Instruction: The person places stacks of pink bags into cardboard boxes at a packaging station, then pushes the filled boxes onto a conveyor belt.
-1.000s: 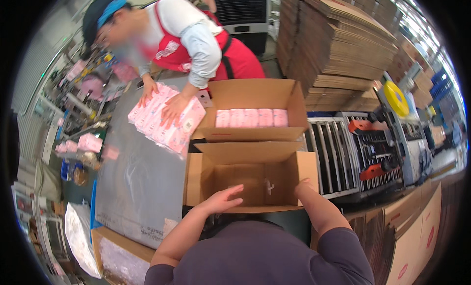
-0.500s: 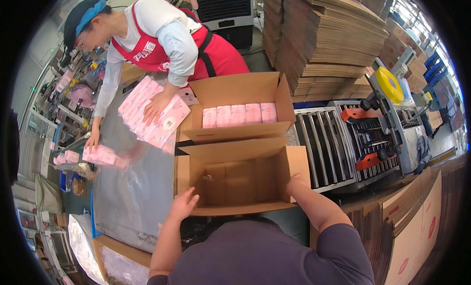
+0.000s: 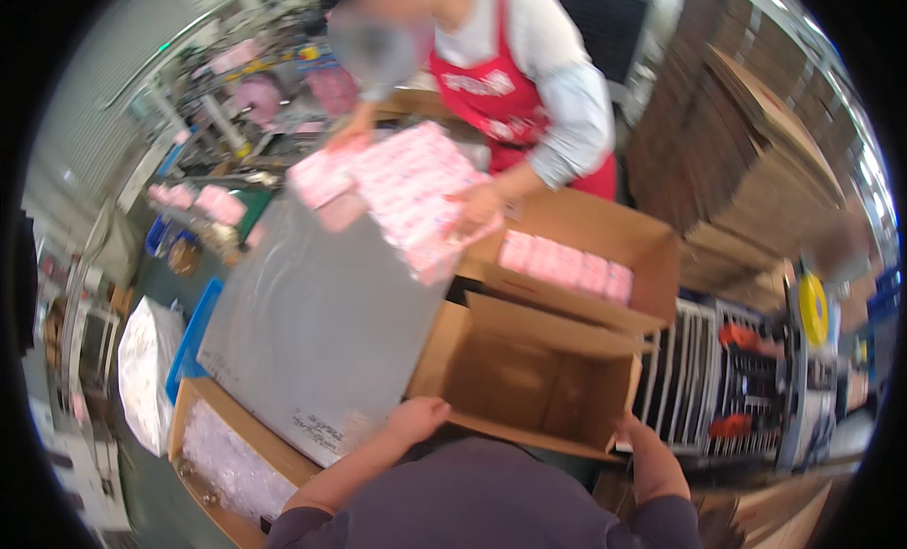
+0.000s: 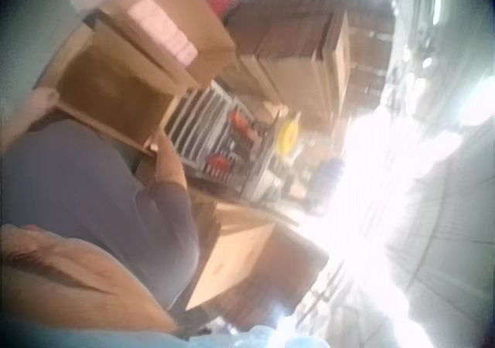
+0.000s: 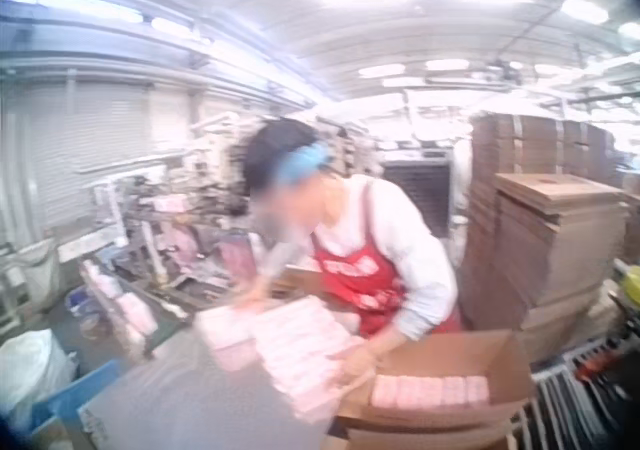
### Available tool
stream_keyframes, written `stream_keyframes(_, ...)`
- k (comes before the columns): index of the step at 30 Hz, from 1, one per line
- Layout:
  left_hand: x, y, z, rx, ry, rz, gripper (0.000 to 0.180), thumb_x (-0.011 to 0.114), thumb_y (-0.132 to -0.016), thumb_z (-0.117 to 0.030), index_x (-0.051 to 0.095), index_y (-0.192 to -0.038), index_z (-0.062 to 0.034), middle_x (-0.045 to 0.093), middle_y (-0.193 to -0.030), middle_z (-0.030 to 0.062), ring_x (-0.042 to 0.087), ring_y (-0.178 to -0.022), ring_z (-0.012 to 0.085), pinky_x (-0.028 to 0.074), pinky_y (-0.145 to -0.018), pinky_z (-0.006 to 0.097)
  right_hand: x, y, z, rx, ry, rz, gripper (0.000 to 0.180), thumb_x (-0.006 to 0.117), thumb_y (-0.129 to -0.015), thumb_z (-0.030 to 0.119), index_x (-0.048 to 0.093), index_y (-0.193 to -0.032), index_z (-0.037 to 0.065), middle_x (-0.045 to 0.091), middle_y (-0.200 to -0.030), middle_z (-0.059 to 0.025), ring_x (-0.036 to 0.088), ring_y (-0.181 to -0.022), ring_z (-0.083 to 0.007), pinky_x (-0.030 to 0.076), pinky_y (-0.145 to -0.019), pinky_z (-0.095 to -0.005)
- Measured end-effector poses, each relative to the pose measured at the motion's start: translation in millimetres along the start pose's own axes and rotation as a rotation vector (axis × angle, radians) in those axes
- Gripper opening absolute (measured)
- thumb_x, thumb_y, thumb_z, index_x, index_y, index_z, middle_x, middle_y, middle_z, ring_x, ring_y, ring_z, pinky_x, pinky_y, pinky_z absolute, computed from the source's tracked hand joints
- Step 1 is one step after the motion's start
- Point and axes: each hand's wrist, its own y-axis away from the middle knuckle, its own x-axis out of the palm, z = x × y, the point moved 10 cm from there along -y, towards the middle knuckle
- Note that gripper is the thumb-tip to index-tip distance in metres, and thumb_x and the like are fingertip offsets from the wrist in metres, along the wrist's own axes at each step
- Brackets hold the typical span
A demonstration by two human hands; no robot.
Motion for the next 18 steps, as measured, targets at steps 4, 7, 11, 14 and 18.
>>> stream_keyframes(4, 15.3, -5.4, 18.8, 0.042, -0.044, 0.123, 0.065, 0.041, -0.096, -0.06, 0.053, -0.135, -0.0099, 0.062, -0.125, 0.0202, 0.058, -0.116, 0.0382, 0.048, -0.096, 0.047, -53.2, 18.1, 49.2, 0.139, 0.196, 0.365, 0.042, 0.057, -0.093, 0.032, 0.059, -0.127, 0.009, 0.068, -0.1, -0.0152, 0.068, -0.08, -0.0264, 0.056, -0.074, -0.0402)
stream_keyframes(7, -9.3, -3.0, 34.1, 0.04, 0.057, 0.107, 0.071, 0.043, -0.095, -0.062, 0.045, -0.142, -0.0089, 0.054, -0.135, 0.0216, 0.054, -0.121, 0.04, 0.046, -0.1, 0.047, -167.1, 74.6, 140.8, 0.359, 0.041, 0.379, 0.044, 0.053, -0.095, 0.041, 0.067, -0.115, 0.005, 0.072, -0.093, -0.0126, 0.07, -0.077, -0.025, 0.056, -0.074, -0.0385)
stream_keyframes(11, -31.0, -20.4, 119.5, 0.078, 0.192, -0.205, 0.061, 0.054, -0.094, -0.05, 0.049, -0.138, -0.0085, 0.053, -0.134, 0.0205, 0.053, -0.12, 0.0399, 0.045, -0.101, 0.046, -239.9, 33.2, 258.8, -0.002, -0.562, -0.093, 0.027, 0.059, -0.093, 0.028, 0.071, -0.091, 0.004, 0.07, -0.077, -0.0099, 0.069, -0.074, -0.0254, 0.055, -0.066, -0.04)
stream_keyframes(14, -114.9, -17.8, 146.9, -0.008, 0.184, -0.267, 0.059, 0.062, -0.091, -0.04, 0.049, -0.138, -0.0079, 0.052, -0.136, 0.021, 0.053, -0.121, 0.0378, 0.043, -0.103, 0.045, -254.2, 0.4, 336.6, -0.281, -0.437, -0.242, 0.029, 0.057, -0.094, 0.026, 0.064, -0.114, 0.006, 0.071, -0.094, -0.0139, 0.069, -0.079, -0.0325, 0.055, -0.072, -0.0418)
stream_keyframes(18, -240.0, -34.9, 195.5, -0.179, -0.058, -0.565, 0.062, 0.065, -0.087, -0.036, 0.047, -0.141, -0.0109, 0.046, -0.144, 0.0188, 0.044, -0.132, 0.0407, 0.038, -0.108, 0.05, -309.1, 44.9, 488.1, -0.644, -0.287, -0.261, 0.039, 0.058, -0.094, 0.029, 0.059, -0.129, 0.012, 0.069, -0.108, -0.0151, 0.069, -0.084, -0.0334, 0.055, -0.076, -0.0418)
